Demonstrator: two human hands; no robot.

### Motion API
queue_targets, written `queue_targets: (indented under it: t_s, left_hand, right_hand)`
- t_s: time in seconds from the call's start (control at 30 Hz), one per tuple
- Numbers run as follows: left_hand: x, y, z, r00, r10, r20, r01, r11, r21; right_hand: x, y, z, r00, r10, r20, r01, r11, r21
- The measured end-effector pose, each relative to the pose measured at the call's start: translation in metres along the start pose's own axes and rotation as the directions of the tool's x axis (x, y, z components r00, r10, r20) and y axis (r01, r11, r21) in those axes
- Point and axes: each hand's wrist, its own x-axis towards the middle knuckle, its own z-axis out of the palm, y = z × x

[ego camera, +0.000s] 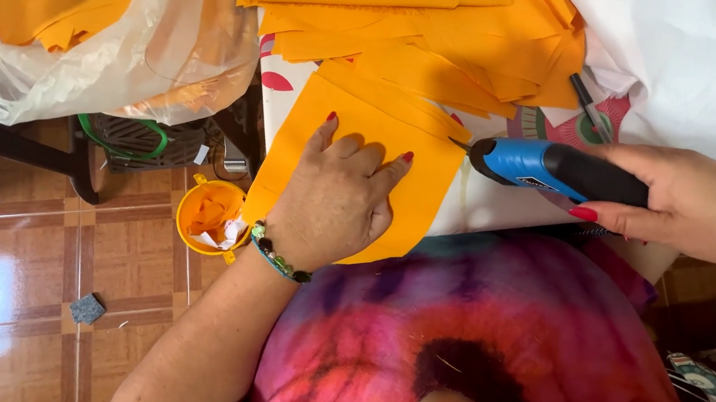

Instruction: Cutting out pattern pieces from yellow fabric using an electric rotary cutter.

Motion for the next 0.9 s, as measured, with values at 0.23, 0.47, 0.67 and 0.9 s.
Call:
queue_targets:
  t_s: [0.23,0.47,0.67,0.9]
  left_hand:
    - [-0.001,0.0,0.002,1.0,-0.003,-0.004,0.003,1.0,-0.018]
    - [0.005,0.005,0.001,0.985,-0.031,0.168,0.018,0.997,0.077]
    - [0.017,0.011,-0.006,0.921,-0.051,0.385,0.012,0.995,0.102]
    - [0.025,0.013,-0.008,0.874,-0.056,0.482,0.005,0.994,0.105]
  right_hand:
    - [0.0,-0.008,-0.002,0.999,0.042,0.026,-0.041,0.998,-0.041]
    - [0.003,-0.002,-0.001,1.0,-0.018,0.012,0.019,0.998,-0.058]
    - [0.003,-0.01,-0.004,0.999,0.032,0.037,-0.029,0.996,-0.081]
    - [0.004,-0.014,-0.006,0.999,-0.001,0.033,0.004,0.995,-0.103]
